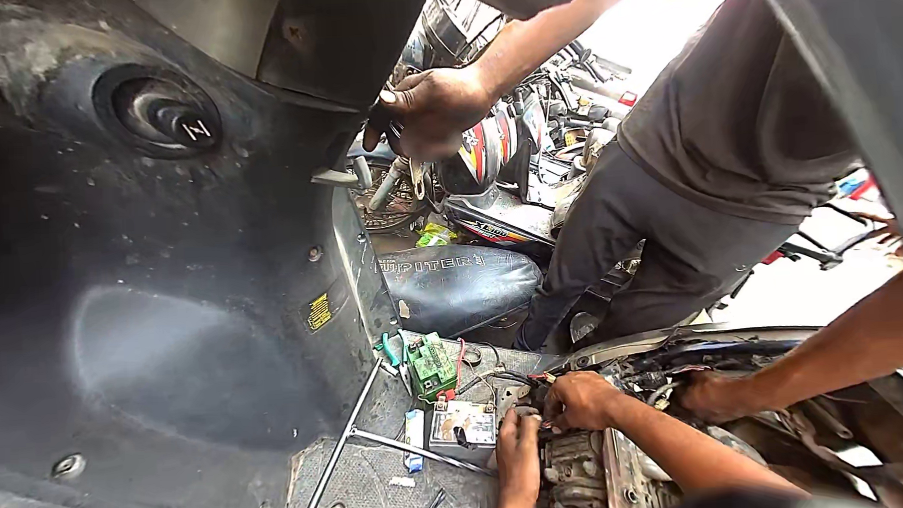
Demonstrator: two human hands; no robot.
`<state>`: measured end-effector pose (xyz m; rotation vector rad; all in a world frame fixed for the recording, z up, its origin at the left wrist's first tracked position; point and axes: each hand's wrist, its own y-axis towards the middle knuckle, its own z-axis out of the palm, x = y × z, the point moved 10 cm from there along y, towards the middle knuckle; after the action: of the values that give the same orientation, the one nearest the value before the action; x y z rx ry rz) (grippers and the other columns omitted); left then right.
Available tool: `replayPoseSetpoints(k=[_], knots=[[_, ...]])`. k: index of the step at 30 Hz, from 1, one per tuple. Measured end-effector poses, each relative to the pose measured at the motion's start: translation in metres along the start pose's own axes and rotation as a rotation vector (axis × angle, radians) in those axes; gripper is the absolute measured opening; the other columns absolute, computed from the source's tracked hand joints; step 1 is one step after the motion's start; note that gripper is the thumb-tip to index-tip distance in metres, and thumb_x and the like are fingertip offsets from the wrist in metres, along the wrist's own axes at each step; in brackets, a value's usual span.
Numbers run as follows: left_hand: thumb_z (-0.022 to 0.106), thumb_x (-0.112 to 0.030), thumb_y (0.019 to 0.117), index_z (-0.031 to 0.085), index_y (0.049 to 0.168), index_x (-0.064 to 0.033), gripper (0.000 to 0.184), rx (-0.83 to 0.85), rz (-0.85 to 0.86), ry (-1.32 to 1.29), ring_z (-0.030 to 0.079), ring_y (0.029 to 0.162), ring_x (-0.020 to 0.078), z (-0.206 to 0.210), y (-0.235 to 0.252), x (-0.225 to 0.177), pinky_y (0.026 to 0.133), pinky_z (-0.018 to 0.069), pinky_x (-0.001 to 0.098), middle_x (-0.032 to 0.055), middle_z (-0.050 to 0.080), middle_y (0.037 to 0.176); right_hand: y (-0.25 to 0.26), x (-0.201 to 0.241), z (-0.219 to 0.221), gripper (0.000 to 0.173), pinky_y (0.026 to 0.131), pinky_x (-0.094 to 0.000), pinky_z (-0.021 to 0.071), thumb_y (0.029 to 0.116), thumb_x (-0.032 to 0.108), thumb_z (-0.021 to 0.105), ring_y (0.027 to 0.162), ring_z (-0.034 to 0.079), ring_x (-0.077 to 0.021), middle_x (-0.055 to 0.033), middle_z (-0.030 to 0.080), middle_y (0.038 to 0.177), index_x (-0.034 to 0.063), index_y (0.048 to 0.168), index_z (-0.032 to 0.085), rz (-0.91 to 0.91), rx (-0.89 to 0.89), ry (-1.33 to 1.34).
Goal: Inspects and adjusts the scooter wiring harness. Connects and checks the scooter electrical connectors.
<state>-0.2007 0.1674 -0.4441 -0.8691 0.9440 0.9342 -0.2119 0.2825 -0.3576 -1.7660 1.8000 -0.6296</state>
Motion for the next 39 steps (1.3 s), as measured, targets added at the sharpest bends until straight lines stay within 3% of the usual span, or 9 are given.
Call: replayPoseSetpoints(k=[2,6,12,19,23,26,31,34,39], knots=[[0.072,-0.037,0.0888,0.069,0.117,-0.0123,0.037,0.098,0.035,0.386,0.069,0.105,0.0190,0.004,0.007,-0.011,0.095,0.0568,0.0445,0.0062,0.071,0.110,-0.007,0.004,-0.005,0.021,0.087,-0.0667,0.0501,0.0887,0.036,0.073,0.105,0.068,-0.0336,-0.0083,0.075,0.105,0.0224,0.103,0.077,0.017,0.018,-0.004],[0.063,-0.032,0.0996,0.068,0.130,-0.0082,0.039,0.300,0.010,0.734,0.059,0.130,0.0271,0.017,0.012,-0.029,0.114,0.0424,0.0448,0.0166,0.065,0.134,-0.024,0.015,-0.016,0.025,0.093,-0.0672,0.0472,0.0902,0.031,0.076,0.114,0.066,-0.0378,-0.0146,0.073,0.114,0.0141,0.108,0.078,0.060,0.035,0.021],[0.067,-0.028,0.1003,0.073,0.111,-0.0033,0.028,0.032,-0.179,0.444,0.066,0.101,0.0256,0.007,0.012,-0.022,0.095,0.0498,0.0458,0.0150,0.071,0.106,-0.045,0.030,-0.034,0.025,0.098,-0.0654,0.0463,0.0957,0.026,0.071,0.118,0.064,-0.0391,-0.0181,0.071,0.119,0.0088,0.113,0.075,0.092,0.004,0.067],[0.061,-0.030,0.1000,0.074,0.117,-0.0087,0.030,-0.028,-0.423,0.746,0.066,0.119,0.0299,0.016,0.035,-0.004,0.103,0.0513,0.0531,0.0143,0.071,0.122,-0.009,0.004,-0.003,0.022,0.089,-0.0633,0.0515,0.0949,0.032,0.064,0.108,0.068,-0.0341,-0.0113,0.073,0.107,0.0147,0.105,0.072,0.042,-0.092,-0.052],[0.061,-0.027,0.0991,0.070,0.116,-0.0029,0.031,-0.003,-0.559,0.611,0.069,0.104,0.0309,0.008,0.041,0.033,0.090,0.0559,0.0517,0.0183,0.070,0.114,-0.006,0.006,0.010,0.025,0.086,-0.0652,0.0519,0.0927,0.032,0.065,0.106,0.068,-0.0377,-0.0145,0.072,0.108,0.0125,0.106,0.071,0.032,-0.065,-0.075],[0.071,-0.023,0.0959,0.065,0.123,-0.0019,0.035,0.037,-0.427,0.456,0.067,0.076,0.0256,0.009,0.048,0.032,0.069,0.0572,0.0434,0.0169,0.068,0.100,-0.010,0.006,0.001,0.027,0.089,-0.0662,0.0504,0.0939,0.030,0.065,0.111,0.066,-0.0401,-0.0176,0.070,0.113,0.0094,0.110,0.069,0.026,-0.097,-0.048],[0.060,-0.023,0.1027,0.074,0.114,-0.0059,0.024,0.129,0.241,0.376,0.066,0.114,0.0161,0.008,0.048,0.010,0.103,0.0537,0.0356,0.0086,0.070,0.117,-0.003,0.007,0.002,0.026,0.094,-0.0622,0.0513,0.0987,0.030,0.061,0.115,0.065,-0.0356,-0.0139,0.069,0.121,0.0111,0.114,0.069,-0.017,-0.175,-0.050],[0.043,-0.020,0.1053,0.073,0.123,-0.0090,0.036,0.238,0.364,0.489,0.057,0.133,0.0151,0.011,0.035,0.006,0.117,0.0427,0.0382,0.0056,0.067,0.135,-0.001,0.005,0.000,0.025,0.095,-0.0602,0.0524,0.0990,0.029,0.060,0.116,0.065,-0.0334,-0.0111,0.068,0.123,0.0133,0.116,0.069,-0.010,-0.198,-0.056],[0.053,-0.034,0.1045,0.060,0.142,-0.0095,0.045,0.317,0.293,0.670,0.054,0.136,0.0212,0.017,0.024,0.000,0.120,0.0378,0.0424,0.0090,0.063,0.141,-0.013,0.010,-0.014,0.026,0.097,-0.0590,0.0514,0.1024,0.025,0.056,0.119,0.064,-0.0339,-0.0131,0.066,0.129,0.0095,0.119,0.067,0.022,-0.236,-0.023]])
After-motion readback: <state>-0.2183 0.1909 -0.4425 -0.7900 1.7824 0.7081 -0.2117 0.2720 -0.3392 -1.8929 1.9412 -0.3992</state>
